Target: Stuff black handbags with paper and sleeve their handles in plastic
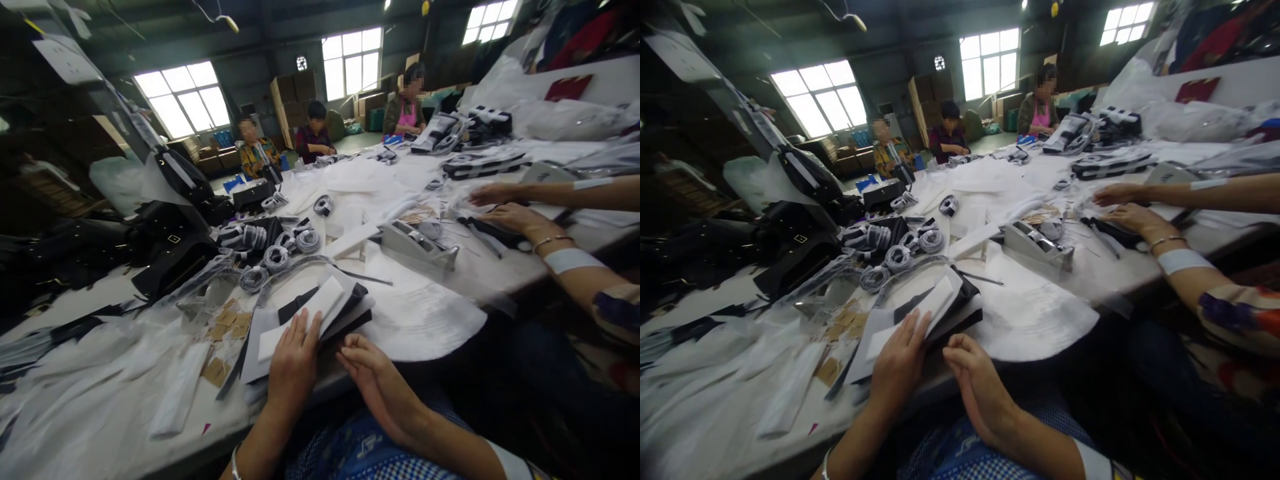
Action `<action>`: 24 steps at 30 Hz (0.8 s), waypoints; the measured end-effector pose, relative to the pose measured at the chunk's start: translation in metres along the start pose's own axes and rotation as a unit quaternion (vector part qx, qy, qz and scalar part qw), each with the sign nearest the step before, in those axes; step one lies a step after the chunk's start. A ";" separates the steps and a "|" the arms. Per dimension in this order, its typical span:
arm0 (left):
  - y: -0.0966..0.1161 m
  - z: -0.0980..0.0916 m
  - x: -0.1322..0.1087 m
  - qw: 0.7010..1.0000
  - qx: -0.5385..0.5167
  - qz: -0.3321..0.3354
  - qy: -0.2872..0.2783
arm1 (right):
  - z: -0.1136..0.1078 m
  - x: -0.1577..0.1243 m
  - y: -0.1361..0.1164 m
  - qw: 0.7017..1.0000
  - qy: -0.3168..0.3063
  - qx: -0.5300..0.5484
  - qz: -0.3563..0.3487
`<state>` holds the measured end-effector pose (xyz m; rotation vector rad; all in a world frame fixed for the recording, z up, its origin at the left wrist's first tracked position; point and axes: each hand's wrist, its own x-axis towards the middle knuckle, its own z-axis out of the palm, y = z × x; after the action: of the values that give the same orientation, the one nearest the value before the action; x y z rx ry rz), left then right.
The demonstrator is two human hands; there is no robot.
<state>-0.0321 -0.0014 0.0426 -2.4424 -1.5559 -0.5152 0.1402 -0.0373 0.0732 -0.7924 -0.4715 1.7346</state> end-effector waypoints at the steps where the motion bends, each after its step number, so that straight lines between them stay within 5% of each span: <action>1: -0.002 -0.001 -0.002 1.000 0.000 0.001 0.006 | 0.006 -0.001 -0.002 1.000 -0.007 -0.001 0.000; 6: 0.002 -0.002 -0.008 1.000 0.006 0.004 0.011 | 0.019 -0.004 -0.009 1.000 -0.019 0.007 0.004; 15: -0.001 0.019 -0.008 0.995 0.071 0.003 0.073 | 0.010 0.000 -0.002 0.999 -0.034 0.014 -0.004; 19: -0.012 0.008 -0.005 0.997 0.057 -0.001 0.059 | -0.014 0.010 -0.013 0.989 -0.074 -0.126 0.000; 21: -0.016 0.001 -0.003 0.997 0.044 -0.023 0.050 | -0.037 0.020 -0.025 0.938 -0.095 -0.328 -0.064; 24: -0.018 -0.007 -0.001 0.997 0.023 -0.057 0.053 | -0.074 0.042 -0.043 0.736 -0.071 -0.627 -0.243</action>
<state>-0.0497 0.0033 0.0482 -2.2635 -1.6510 -0.6106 0.2161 0.0101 0.0386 -1.2737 -1.8759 0.7838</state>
